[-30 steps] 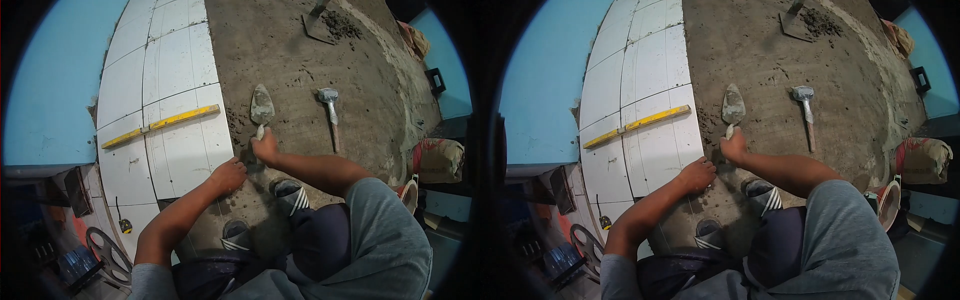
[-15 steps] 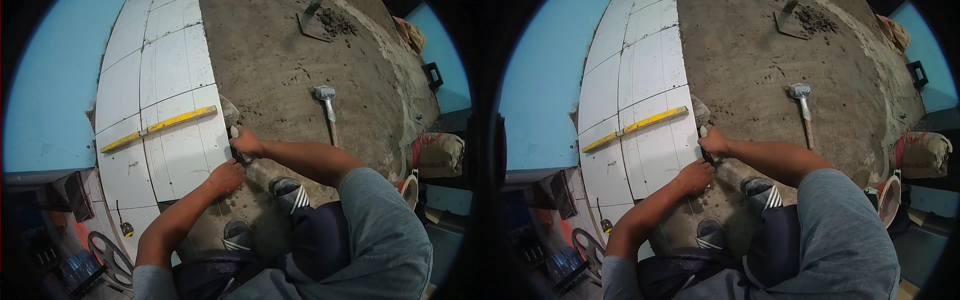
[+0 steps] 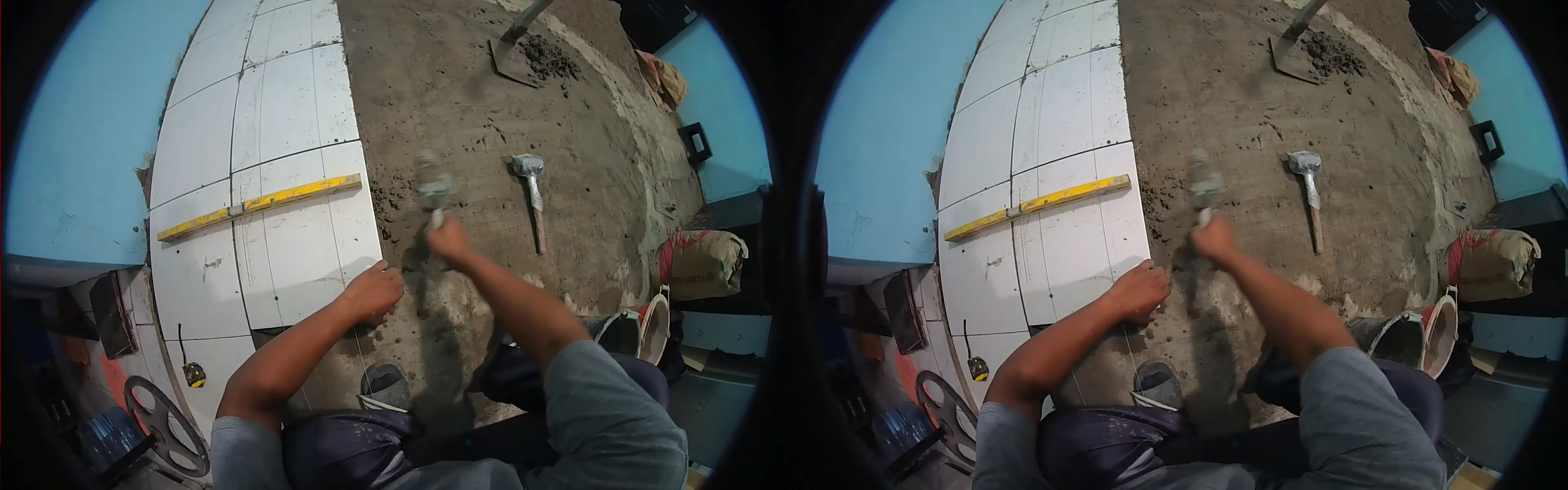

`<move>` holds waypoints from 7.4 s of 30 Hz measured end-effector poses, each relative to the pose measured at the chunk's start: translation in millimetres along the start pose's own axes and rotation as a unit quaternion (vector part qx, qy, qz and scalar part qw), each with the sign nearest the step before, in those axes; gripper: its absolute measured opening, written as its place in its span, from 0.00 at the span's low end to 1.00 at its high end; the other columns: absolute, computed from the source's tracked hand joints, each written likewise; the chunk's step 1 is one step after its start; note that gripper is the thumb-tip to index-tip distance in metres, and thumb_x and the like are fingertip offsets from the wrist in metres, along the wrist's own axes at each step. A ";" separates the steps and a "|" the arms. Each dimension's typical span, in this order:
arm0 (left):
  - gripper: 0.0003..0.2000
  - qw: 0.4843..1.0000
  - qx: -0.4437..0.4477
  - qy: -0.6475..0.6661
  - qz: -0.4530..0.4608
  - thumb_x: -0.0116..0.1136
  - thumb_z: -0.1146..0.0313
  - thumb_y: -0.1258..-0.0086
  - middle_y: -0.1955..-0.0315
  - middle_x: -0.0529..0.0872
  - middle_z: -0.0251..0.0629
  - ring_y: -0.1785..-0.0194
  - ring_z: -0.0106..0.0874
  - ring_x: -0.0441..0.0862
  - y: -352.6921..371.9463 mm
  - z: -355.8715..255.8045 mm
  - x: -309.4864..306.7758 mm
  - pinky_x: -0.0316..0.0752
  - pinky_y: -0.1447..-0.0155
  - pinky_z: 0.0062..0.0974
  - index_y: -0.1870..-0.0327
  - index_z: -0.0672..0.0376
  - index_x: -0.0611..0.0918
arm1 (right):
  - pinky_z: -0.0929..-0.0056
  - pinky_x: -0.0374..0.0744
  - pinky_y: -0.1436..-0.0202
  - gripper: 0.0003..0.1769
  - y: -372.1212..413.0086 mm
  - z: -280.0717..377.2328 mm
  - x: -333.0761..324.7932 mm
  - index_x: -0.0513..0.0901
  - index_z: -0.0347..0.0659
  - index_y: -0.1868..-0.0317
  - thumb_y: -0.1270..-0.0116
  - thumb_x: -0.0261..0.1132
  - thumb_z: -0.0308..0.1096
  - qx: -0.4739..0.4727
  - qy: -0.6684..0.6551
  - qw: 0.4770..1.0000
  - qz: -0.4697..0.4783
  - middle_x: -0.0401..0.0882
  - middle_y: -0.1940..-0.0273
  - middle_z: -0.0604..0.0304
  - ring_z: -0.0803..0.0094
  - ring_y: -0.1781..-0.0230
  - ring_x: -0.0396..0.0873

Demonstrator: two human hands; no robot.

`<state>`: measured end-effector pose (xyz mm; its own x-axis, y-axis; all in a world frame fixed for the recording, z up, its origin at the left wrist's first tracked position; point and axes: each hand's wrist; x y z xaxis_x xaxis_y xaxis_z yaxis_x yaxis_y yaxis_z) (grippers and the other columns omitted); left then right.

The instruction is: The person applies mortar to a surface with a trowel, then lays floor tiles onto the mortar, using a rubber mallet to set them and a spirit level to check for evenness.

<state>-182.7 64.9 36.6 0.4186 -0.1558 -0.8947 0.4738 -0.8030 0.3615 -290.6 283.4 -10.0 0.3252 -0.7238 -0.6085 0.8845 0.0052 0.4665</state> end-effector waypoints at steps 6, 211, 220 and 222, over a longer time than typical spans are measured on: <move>0.21 1.000 0.001 -0.005 0.012 0.78 0.51 0.47 0.55 0.85 0.35 0.41 0.35 0.81 -1.4 -2.3 2.8 0.67 0.28 0.41 0.56 0.54 0.89 | 0.46 0.81 0.37 0.27 14.6 36.5 31.8 0.81 0.33 0.42 0.41 0.67 0.37 -0.063 0.030 0.994 0.080 0.87 0.47 0.34 0.36 0.42 0.85; 0.24 0.998 -0.051 -0.030 -0.027 0.73 0.52 0.40 0.39 0.86 0.43 0.27 0.39 0.78 7.1 -11.0 15.1 0.68 0.28 0.38 0.47 0.58 0.85 | 0.51 0.83 0.40 0.25 28.2 27.9 36.9 0.88 0.35 0.47 0.45 0.64 0.36 -0.028 -0.099 0.987 0.127 0.89 0.49 0.36 0.41 0.44 0.87; 0.17 0.993 -0.014 -0.065 -0.096 0.66 0.58 0.37 0.46 0.87 0.41 0.34 0.38 0.81 10.4 -8.6 23.1 0.69 0.30 0.36 0.52 0.58 0.87 | 0.53 0.83 0.44 0.31 50.0 18.3 29.1 0.82 0.28 0.42 0.44 0.68 0.38 0.024 -0.157 0.987 0.026 0.89 0.51 0.35 0.46 0.48 0.88; 0.16 0.997 -0.040 -0.035 0.049 0.66 0.59 0.37 0.47 0.87 0.41 0.34 0.39 0.82 6.6 -11.0 9.1 0.70 0.31 0.36 0.53 0.58 0.87 | 0.54 0.84 0.43 0.29 59.0 14.8 56.7 0.83 0.28 0.42 0.42 0.67 0.37 -0.068 -0.089 0.983 0.148 0.89 0.51 0.36 0.42 0.48 0.88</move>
<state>-167.3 64.5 33.7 0.4131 -0.2729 -0.8688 0.4951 -0.7334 0.4658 -224.9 232.5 -7.4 0.5212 -0.7862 -0.3321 0.8008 0.3158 0.5089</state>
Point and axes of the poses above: each hand's wrist, its own y-axis away from the middle knuckle, its own x-axis out of the palm, z = x × y
